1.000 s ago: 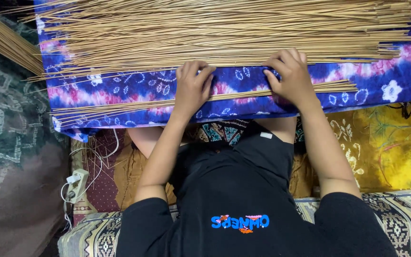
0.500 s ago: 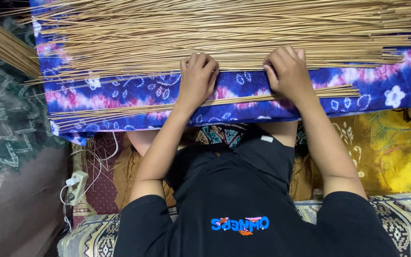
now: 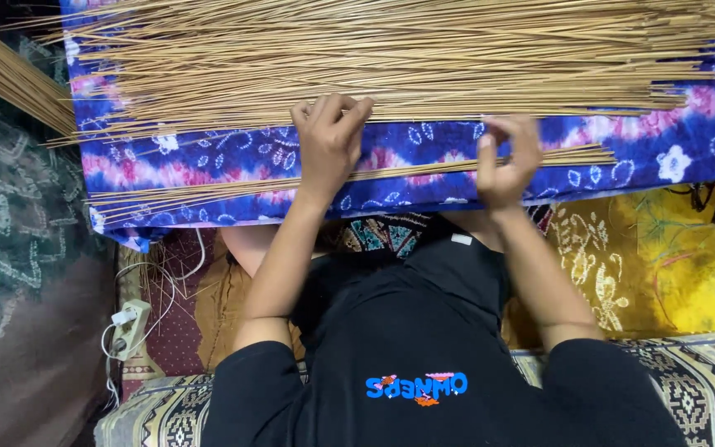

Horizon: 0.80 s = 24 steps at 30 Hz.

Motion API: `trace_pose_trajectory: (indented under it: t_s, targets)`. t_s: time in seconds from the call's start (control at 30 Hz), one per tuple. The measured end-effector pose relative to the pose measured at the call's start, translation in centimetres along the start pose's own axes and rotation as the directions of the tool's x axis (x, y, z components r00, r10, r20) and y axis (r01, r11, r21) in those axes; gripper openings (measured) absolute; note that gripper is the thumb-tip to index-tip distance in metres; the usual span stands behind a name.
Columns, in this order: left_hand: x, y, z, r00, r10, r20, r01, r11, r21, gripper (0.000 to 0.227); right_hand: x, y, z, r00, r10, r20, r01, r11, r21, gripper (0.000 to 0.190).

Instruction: The person is sorting through a large pile of thin bamboo sticks, picking them up one by one and organizing them into a smaller bundle on a blue patterned cloth.

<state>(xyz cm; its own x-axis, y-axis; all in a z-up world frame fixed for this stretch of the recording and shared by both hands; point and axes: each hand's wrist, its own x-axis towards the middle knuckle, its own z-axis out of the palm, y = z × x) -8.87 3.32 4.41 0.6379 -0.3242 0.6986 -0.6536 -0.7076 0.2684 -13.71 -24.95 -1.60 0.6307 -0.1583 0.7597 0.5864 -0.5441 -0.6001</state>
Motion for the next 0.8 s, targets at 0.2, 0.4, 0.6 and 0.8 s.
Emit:
trace_pose_trajectory:
  t_s: [0.2,0.4,0.6,0.8]
  targets:
    - [-1.0,5.5,-0.7,0.997,0.007,0.078,0.001,0.995,-0.103,0.019,-1.5,-5.9,3.5,0.778,0.521,0.351,-0.589,0.410,0.696,0.051]
    - [-6.2,7.1,-0.5,0.743,-0.452,-0.493,0.294,0.883,-0.366,0.042,0.8,-4.3,1.9,0.639,0.762,0.100,-0.560,0.373,0.740,0.032]
    - [-5.4,9.4,-2.3,0.732,-0.659,0.175,0.274,0.049,-0.961,0.068,-1.4,-4.7,2.5,0.658,0.727,0.195,-0.594,0.343,0.727,0.032]
    - [-6.4,6.0,-0.4,0.599,-0.786,0.155,0.206,-0.036,-0.978,0.021,-1.9,-4.5,2.8,0.652,0.723,0.229,-0.613,0.325,0.721,0.037]
